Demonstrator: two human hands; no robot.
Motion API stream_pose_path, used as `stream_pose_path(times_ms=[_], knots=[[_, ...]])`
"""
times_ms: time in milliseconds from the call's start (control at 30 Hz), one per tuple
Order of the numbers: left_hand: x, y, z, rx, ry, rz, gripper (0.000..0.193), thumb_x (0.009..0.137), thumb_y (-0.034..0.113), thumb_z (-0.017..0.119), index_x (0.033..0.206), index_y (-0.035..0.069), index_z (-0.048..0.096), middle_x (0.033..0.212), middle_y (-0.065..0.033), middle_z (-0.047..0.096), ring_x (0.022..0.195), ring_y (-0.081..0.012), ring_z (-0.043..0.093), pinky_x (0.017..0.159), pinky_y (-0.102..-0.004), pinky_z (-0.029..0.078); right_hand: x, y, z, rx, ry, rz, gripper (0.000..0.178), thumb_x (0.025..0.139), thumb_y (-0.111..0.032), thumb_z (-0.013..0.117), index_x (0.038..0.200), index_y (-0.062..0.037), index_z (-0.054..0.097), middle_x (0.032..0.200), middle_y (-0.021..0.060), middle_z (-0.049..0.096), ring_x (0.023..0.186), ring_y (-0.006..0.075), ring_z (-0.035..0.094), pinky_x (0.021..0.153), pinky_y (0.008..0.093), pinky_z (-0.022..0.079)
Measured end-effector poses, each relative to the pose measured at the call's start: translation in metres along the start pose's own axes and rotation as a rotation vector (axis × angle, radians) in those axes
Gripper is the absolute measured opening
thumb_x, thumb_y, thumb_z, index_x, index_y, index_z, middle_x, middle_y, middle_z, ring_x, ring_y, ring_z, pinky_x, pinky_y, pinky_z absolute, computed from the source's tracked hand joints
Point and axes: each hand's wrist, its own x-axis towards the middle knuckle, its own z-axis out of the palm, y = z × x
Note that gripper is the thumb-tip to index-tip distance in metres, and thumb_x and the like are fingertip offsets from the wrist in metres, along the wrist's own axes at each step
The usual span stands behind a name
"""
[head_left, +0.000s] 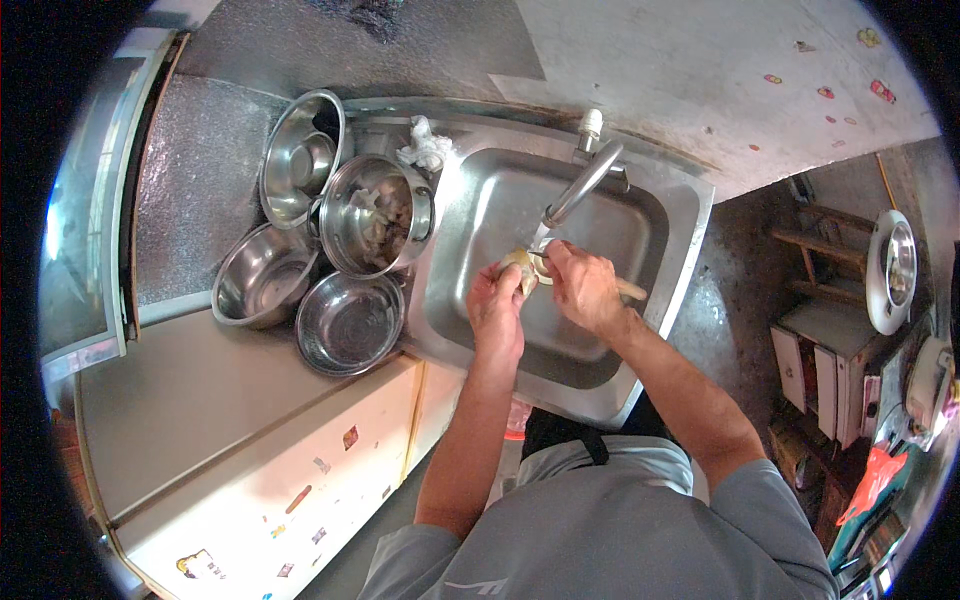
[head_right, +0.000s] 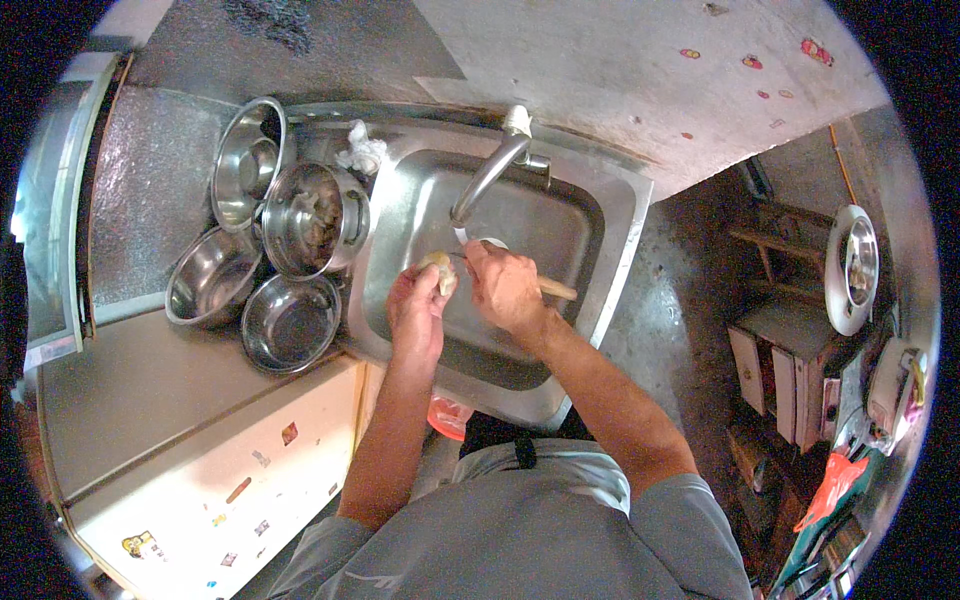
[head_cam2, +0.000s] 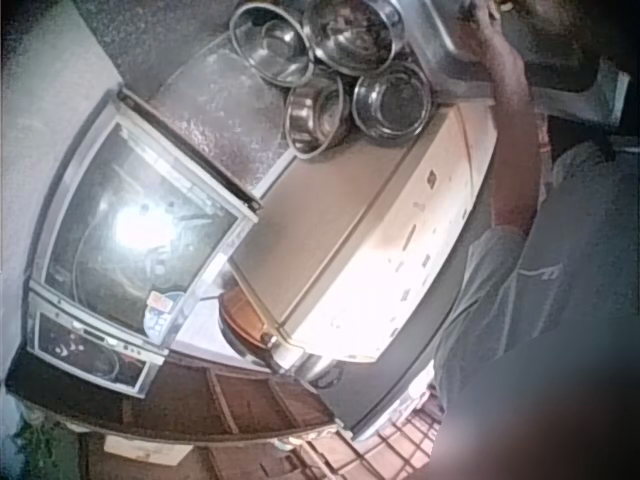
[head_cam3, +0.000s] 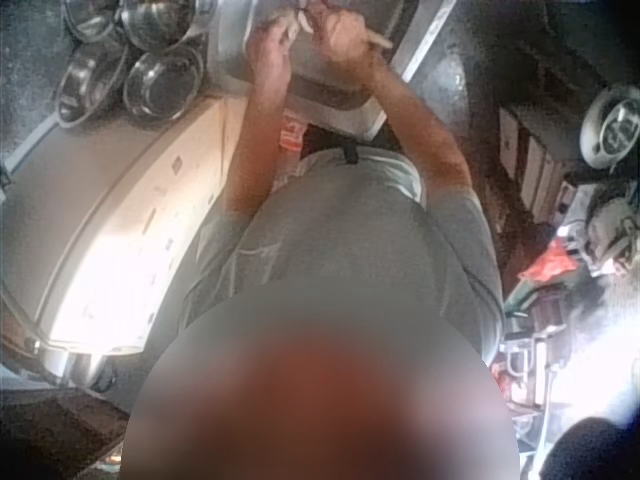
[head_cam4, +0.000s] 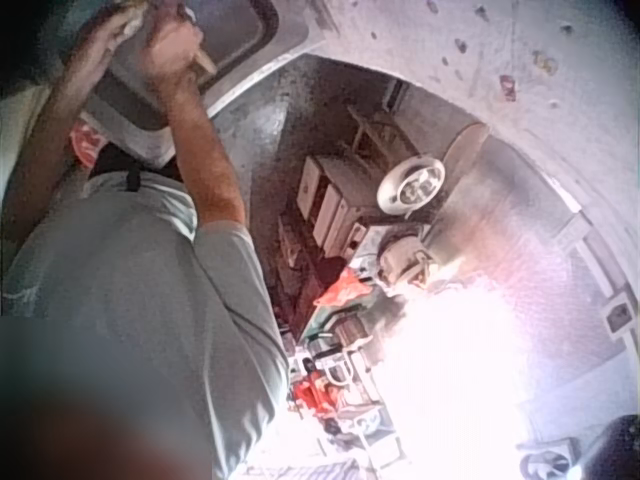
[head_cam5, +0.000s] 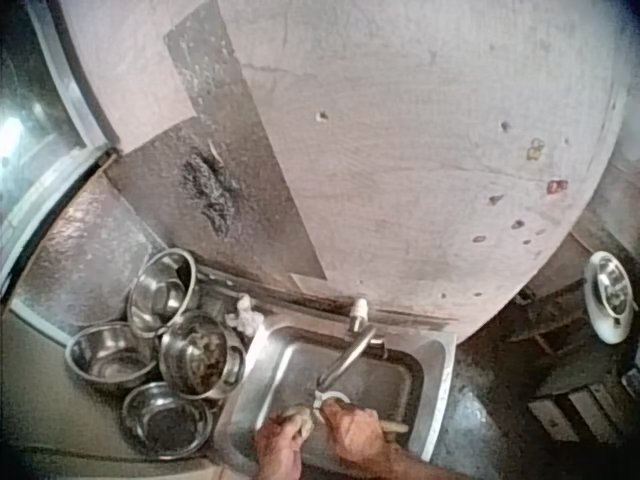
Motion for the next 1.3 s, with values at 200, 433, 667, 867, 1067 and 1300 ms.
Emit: stream_pose_path(times_ms=[200,433,667,867,1067,1300], knots=[[-0.006,0.004,0.01,0.038,0.013,0.013,0.03,0.086,0.009,0.067,0.11,-0.001,0.052,0.104,-0.0109,0.063,0.091,-0.0191,0.063,0.083,-0.0337,0.053,-0.002,0.001,-0.001,-0.005,0.008,-0.042,0.01,0.084,-0.004,0.058,0.092,-0.0049,0.053,0.082,0.0172,0.064,0.079,0.04,0.064,0.066,0.0498,0.05],[-0.01,0.006,0.012,0.049,0.04,0.011,0.029,0.086,0.007,0.068,0.109,0.0,0.053,0.102,-0.0095,0.062,0.09,-0.0167,0.061,0.081,-0.0295,0.051,-0.005,0.0,-0.003,0.017,-0.049,-0.073,0.009,0.084,-0.005,0.058,0.092,-0.0048,0.053,0.082,0.0172,0.064,0.079,0.0404,0.063,0.066,0.0493,0.051],[-0.011,0.003,0.01,0.08,0.056,0.031,0.03,0.086,0.008,0.069,0.11,0.0,0.052,0.101,-0.0089,0.062,0.089,-0.0158,0.061,0.079,-0.0287,0.05,-0.006,0.001,-0.002,-0.022,-0.016,-0.042,0.011,0.082,-0.005,0.058,0.092,-0.0038,0.053,0.084,0.0175,0.063,0.077,0.0393,0.064,0.065,0.0488,0.052],[-0.013,0.003,0.01,0.088,0.056,0.033,0.031,0.085,0.009,0.069,0.11,0.0,0.052,0.102,-0.0087,0.062,0.089,-0.0159,0.06,0.08,-0.0292,0.05,-0.005,0.002,-0.004,0.001,0.008,-0.023,0.015,0.081,-0.005,0.059,0.094,-0.0043,0.052,0.086,0.0174,0.064,0.078,0.039,0.064,0.065,0.0483,0.052],[-0.012,0.001,0.01,0.106,0.054,0.059,0.031,0.086,0.01,0.069,0.11,-0.001,0.054,0.101,-0.008,0.061,0.089,-0.0148,0.06,0.08,-0.0285,0.049,-0.003,0.002,-0.002,-0.035,-0.017,0.01,0.016,0.08,-0.006,0.059,0.094,-0.0036,0.052,0.086,0.0173,0.064,0.078,0.0393,0.065,0.066,0.0477,0.052],[-0.013,0.0,0.011,0.147,0.074,0.086,0.029,0.084,0.01,0.072,0.108,-0.001,0.057,0.096,-0.0057,0.062,0.085,-0.012,0.058,0.076,-0.0262,0.047,-0.005,-0.007,-0.002,-0.052,-0.04,0.01,0.013,0.08,-0.003,0.058,0.091,-0.0023,0.051,0.082,0.0197,0.063,0.075,0.04,0.065,0.063,0.05,0.051]])
